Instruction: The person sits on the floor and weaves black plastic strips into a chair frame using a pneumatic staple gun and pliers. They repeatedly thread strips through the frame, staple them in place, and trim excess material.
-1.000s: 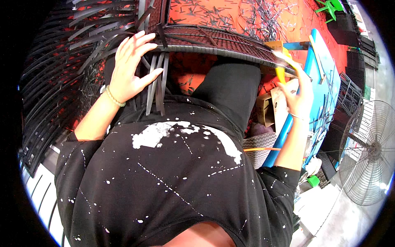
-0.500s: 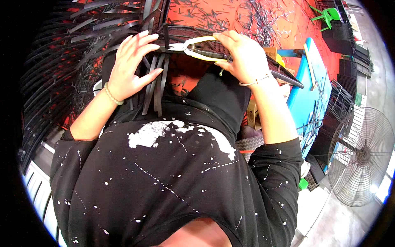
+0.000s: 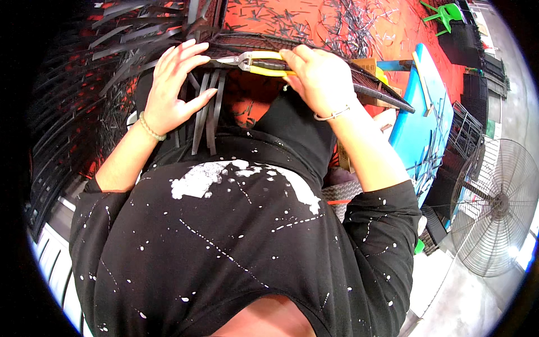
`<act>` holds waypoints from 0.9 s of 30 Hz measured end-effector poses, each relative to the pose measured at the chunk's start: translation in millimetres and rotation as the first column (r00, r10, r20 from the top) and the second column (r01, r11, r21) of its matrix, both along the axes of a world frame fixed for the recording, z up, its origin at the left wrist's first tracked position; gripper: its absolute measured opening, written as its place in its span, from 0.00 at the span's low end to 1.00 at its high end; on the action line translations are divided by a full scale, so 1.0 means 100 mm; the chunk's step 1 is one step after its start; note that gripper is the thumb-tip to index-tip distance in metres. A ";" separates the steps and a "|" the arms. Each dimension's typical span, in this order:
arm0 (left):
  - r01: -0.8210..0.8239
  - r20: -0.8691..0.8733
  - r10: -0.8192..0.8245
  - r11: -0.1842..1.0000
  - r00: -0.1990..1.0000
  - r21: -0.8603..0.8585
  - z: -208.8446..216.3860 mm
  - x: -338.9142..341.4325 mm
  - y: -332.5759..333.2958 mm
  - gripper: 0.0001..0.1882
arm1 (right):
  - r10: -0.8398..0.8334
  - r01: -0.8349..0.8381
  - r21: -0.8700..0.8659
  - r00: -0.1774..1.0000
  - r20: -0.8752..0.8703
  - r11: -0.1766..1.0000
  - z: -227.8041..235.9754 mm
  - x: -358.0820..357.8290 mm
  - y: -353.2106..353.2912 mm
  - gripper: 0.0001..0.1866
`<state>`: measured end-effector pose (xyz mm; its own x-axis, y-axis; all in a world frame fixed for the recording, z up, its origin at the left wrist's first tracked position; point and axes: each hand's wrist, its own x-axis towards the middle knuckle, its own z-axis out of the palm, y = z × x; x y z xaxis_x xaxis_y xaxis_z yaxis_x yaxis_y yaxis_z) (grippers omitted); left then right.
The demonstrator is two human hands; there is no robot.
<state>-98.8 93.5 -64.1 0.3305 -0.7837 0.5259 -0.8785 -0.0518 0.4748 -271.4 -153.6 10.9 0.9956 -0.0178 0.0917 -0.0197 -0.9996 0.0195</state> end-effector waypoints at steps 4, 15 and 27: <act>-0.027 0.017 0.027 1.000 0.999 -0.004 0.03 -0.01 0.01 0.27 | -0.110 0.080 0.158 0.975 0.192 0.984 -0.03 -0.27 -0.24 0.28; 0.013 0.125 -0.031 0.989 0.992 0.145 0.18 0.05 0.21 0.18 | -0.787 0.813 0.003 0.563 0.253 0.582 -0.53 -3.14 -2.14 0.46; -0.052 0.045 0.045 0.988 0.998 0.148 0.18 0.13 0.43 0.15 | -0.744 0.825 -0.005 0.513 0.429 0.565 -0.77 -2.89 -2.09 0.38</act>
